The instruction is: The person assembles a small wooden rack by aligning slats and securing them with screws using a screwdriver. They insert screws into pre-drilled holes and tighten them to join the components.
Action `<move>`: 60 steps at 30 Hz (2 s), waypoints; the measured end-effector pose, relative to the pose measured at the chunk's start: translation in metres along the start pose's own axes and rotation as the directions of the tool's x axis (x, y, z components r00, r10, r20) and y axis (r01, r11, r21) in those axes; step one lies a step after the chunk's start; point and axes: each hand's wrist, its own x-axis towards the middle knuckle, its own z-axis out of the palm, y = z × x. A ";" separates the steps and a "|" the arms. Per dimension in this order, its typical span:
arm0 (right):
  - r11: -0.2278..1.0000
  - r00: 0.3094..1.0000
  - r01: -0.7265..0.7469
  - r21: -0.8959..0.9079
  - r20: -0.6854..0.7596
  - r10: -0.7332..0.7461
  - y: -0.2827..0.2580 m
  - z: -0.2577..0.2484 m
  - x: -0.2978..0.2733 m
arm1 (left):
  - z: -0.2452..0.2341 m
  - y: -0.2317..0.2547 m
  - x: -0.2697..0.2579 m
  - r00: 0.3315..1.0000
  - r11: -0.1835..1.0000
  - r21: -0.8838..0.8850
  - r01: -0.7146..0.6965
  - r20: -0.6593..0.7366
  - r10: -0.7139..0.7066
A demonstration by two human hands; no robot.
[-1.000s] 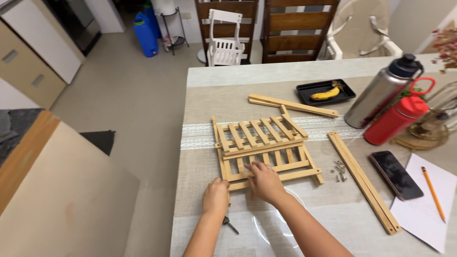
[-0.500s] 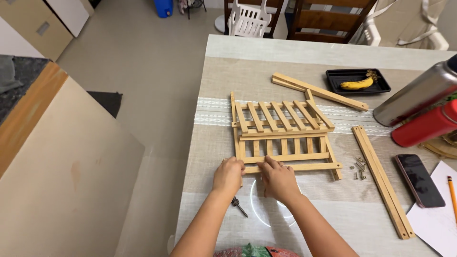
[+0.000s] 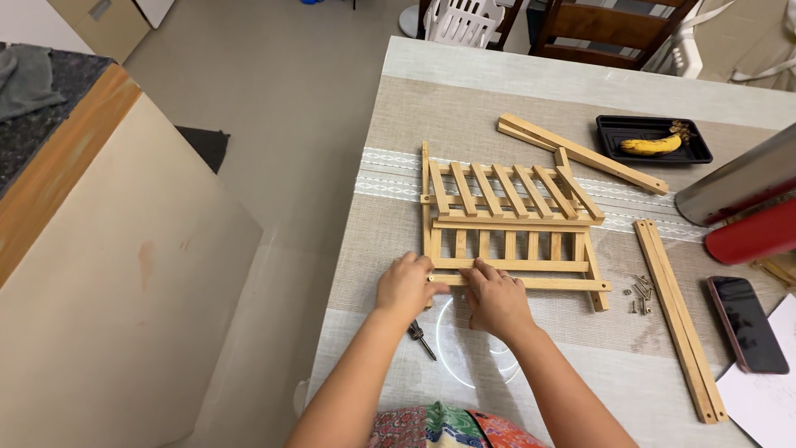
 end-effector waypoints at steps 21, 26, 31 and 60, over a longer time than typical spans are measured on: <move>0.944 0.935 -0.170 0.282 0.348 0.065 -0.066 -0.036 0.034 | 0.019 -0.043 -0.015 0.997 0.868 -0.496 0.025 -0.053 -0.059; 0.913 0.951 0.278 0.300 0.052 -0.306 -0.064 -0.038 0.034 | 0.023 -0.044 -0.024 0.978 0.961 -0.247 -0.126 -0.195 0.078; 0.947 0.974 0.014 0.320 0.209 -0.084 -0.064 -0.038 0.032 | 0.032 -0.045 -0.024 0.957 0.959 -0.207 -0.192 -0.257 0.137; 0.794 0.833 0.547 0.266 -0.073 -0.549 -0.069 -0.057 0.038 | 0.036 -0.048 -0.017 0.972 0.988 -0.049 -0.149 -0.192 0.137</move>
